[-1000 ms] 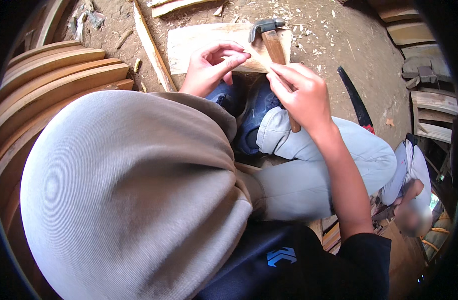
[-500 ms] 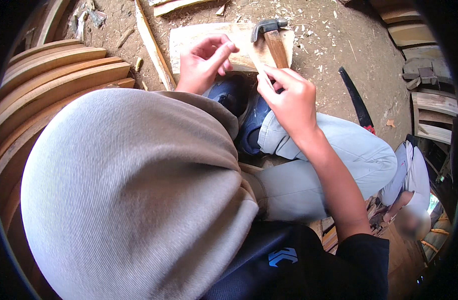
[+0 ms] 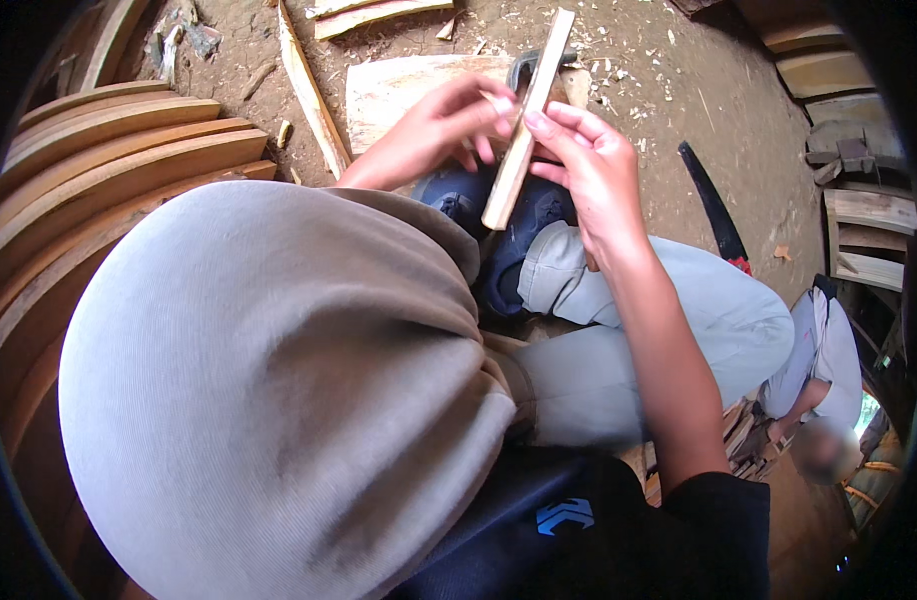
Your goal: The person is sitting on the floor in a workshop, using a hammer to split thin strips of wood on a larger wooden block. They repeatedly position the wood and strike it with the hammer to separate it into smaller pieces.
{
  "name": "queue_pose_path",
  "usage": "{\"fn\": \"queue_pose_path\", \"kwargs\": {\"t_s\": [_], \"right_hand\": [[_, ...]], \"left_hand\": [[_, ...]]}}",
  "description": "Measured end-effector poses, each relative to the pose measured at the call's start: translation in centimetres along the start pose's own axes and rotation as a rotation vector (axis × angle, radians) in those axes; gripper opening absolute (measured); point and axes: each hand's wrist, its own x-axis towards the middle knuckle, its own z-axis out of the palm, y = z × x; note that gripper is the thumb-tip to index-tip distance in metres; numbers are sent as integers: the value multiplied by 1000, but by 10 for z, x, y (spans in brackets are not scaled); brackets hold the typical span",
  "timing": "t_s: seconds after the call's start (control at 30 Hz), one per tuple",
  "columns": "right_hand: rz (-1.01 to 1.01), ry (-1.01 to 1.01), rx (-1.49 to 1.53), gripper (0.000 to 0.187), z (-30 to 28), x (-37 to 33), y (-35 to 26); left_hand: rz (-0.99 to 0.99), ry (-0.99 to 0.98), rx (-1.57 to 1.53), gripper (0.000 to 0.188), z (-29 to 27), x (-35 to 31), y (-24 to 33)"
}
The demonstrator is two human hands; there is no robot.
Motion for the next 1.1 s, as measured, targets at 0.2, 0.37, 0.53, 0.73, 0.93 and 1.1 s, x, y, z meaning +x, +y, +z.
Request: {"fn": "queue_pose_path", "kwargs": {"t_s": [0.2,0.37,0.53,0.73,0.93,1.1], "right_hand": [[-107,60,-206,29,2,2,2],[-456,325,-1163,37,-23,-12,13],[-89,177,-988,63,-58,-13,60],[-58,215,-793,35,-57,-9,36],[-89,253,-522,32,-62,-32,12],[12,168,-429,31,-69,-64,-12]], "left_hand": [[-76,-173,68,38,20,-9,-6],[-206,-101,-53,19,11,-20,-4],[-279,-80,-31,10,16,-22,-3],[-452,14,-282,10,20,-28,1],[-372,-53,-207,20,1,-21,-36],[-341,-13,202,30,11,-33,-32]]}}
